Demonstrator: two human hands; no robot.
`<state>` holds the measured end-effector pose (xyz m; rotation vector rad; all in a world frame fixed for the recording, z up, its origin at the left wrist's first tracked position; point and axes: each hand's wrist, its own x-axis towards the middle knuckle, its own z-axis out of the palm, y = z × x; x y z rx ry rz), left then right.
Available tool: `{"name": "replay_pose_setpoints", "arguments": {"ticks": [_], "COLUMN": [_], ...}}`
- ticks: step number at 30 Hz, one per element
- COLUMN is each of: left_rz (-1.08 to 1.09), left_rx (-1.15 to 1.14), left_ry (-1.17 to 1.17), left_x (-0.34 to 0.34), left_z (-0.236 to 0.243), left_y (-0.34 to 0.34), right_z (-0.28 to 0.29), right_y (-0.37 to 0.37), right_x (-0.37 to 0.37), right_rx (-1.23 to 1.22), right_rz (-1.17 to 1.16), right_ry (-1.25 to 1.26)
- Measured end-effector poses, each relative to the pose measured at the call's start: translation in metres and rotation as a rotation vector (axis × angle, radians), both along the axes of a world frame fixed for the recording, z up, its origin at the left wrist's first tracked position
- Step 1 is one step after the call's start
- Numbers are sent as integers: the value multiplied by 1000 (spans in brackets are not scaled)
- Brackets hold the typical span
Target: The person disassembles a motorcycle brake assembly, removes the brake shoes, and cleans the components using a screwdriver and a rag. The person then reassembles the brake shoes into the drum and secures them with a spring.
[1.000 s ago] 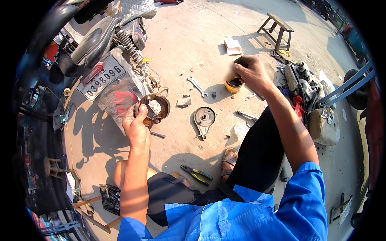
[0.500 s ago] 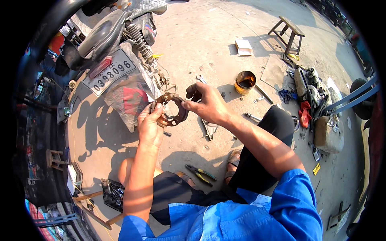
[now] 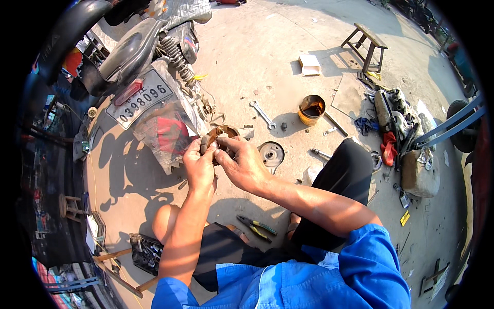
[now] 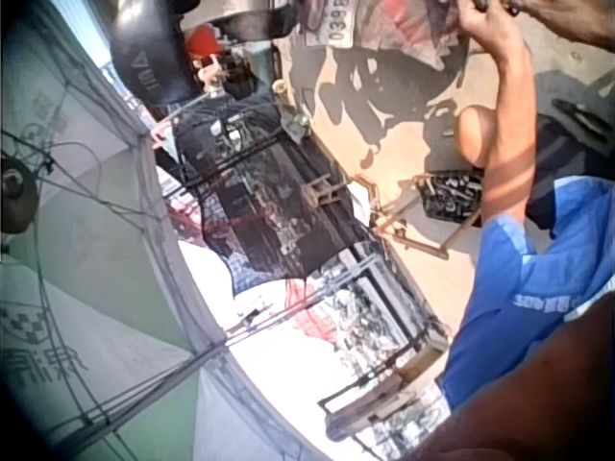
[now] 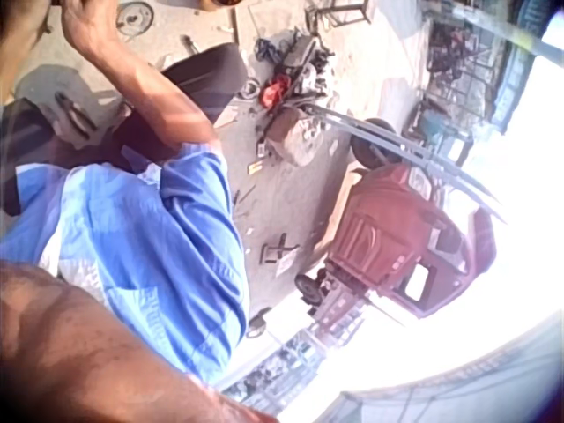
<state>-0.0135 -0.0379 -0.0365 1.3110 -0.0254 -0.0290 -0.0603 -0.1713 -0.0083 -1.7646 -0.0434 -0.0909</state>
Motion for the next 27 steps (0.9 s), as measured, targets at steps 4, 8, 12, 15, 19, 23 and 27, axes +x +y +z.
{"name": "replay_pose_setpoints", "arguments": {"ticks": [4,8,12,15,19,23,27], "left_rz": [9,-1,-38,-17,17,-32,-105], "left_rx": [-10,132,211,266,545,713,862], "left_ry": [-17,-102,-158,-166,-295,-590,-539], "left_x": [-4,-10,-15,-18,-21,-28,-31], "left_z": [-3,-3,-10,-8,-8,-11,-5], "left_y": [-4,-10,-12,-18,-22,-25,-28], "right_z": [-3,-16,-18,-17,-15,-10,-21], "right_y": [7,7,9,8,2,-3,-18], "right_x": [-2,3,4,5,6,6,13], "right_rx": [88,100,274,317,329,470,436], "right_rz": [-49,-99,-102,-118,-107,-132,-190], "right_ry": [20,-2,48,104,166,197,291]}}
